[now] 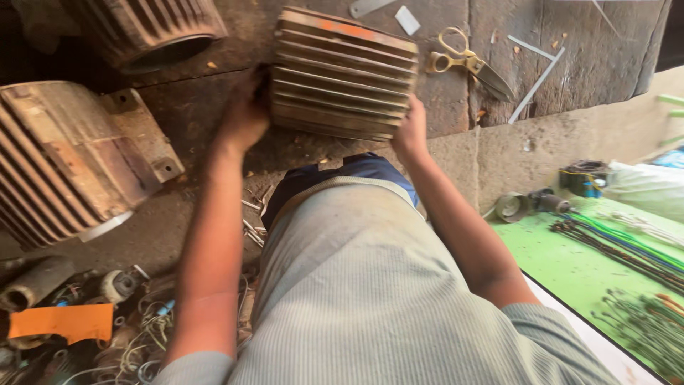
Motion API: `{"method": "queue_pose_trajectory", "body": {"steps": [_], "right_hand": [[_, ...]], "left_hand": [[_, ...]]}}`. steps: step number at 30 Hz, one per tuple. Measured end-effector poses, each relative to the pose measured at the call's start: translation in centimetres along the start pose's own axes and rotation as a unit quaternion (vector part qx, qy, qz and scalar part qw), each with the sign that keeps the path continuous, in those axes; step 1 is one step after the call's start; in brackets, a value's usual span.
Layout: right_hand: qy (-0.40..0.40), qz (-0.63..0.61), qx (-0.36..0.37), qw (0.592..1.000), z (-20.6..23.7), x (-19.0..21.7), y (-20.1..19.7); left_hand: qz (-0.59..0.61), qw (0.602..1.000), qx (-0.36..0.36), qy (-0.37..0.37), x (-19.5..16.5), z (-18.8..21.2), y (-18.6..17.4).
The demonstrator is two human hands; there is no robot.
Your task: The person repeatedly cuts small strips of white material using shears and inserts them into the slots of a cylindrical motor housing. They rotate the housing to access different slots and continue inserting strips throughout the clip.
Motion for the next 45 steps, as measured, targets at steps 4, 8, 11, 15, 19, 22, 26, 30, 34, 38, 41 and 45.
{"method": "queue_pose_trajectory", "body": {"steps": [4, 8, 11, 15, 19, 22, 26, 30, 34, 38, 41, 45], "right_hand": [[-0.192, 0.187, 0.088, 0.959, -0.3, 1.5, -0.6], [-0.148, 0.174, 0.190, 0.955, -2.3, 2.4, -2.6], [-0.235, 0.221, 0.192, 0.927, -2.9, 3.3, -3.5], [-0.259, 0.201, 0.180, 0.927, -2.8, 3.8, -3.9], [-0.301, 0.184, 0.181, 0.918, -3.0, 5.6, -3.9], [-0.357, 0.202, 0.188, 0.893, -3.3, 7.1, -3.7], [-0.369, 0.216, 0.199, 0.882, -3.6, 8.0, -3.2], [-0.385, 0.257, 0.201, 0.863, -3.8, 8.1, -2.5], [-0.408, 0.285, 0.220, 0.839, -3.9, 8.1, -1.9], [-0.423, 0.268, 0.197, 0.843, -3.8, 7.7, -1.6], [-0.401, 0.246, 0.175, 0.865, -3.6, 7.2, -1.5], [-0.359, 0.249, 0.121, 0.891, -3.1, 6.5, -1.4]], "left_hand": [[-0.040, 0.999, 0.003, -0.035, 1.8, -0.2, 0.1], [-0.112, 0.989, -0.023, -0.092, 2.6, -0.3, -0.6], [-0.163, 0.977, -0.030, -0.135, 1.7, -0.3, -0.6], [-0.265, 0.940, -0.024, -0.211, -0.3, -0.7, 0.0], [0.157, 0.827, -0.266, -0.470, 0.0, -1.5, 0.6], [0.228, 0.872, -0.201, -0.384, -0.9, -3.2, 2.2], [0.342, 0.834, -0.236, -0.362, -1.3, -2.6, 2.7], [0.313, 0.860, -0.205, -0.347, -1.7, -2.5, 3.1], [0.235, 0.903, -0.184, -0.311, -1.8, -2.8, 2.9], [0.214, 0.916, -0.157, -0.301, -1.3, -2.7, 2.9], [0.253, 0.916, -0.145, -0.275, -1.0, -3.0, 3.1], [0.341, 0.903, -0.117, -0.235, -1.0, -3.7, 3.4]]}}
Point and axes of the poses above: each hand's wrist, its own z-axis away from the middle knuckle, its own y-axis out of the palm, x = y × z, the point moved 4 cm from there along -z, towards the middle knuckle, and after that the axes turned 7 degrees about -x, right-handed, at the moved point
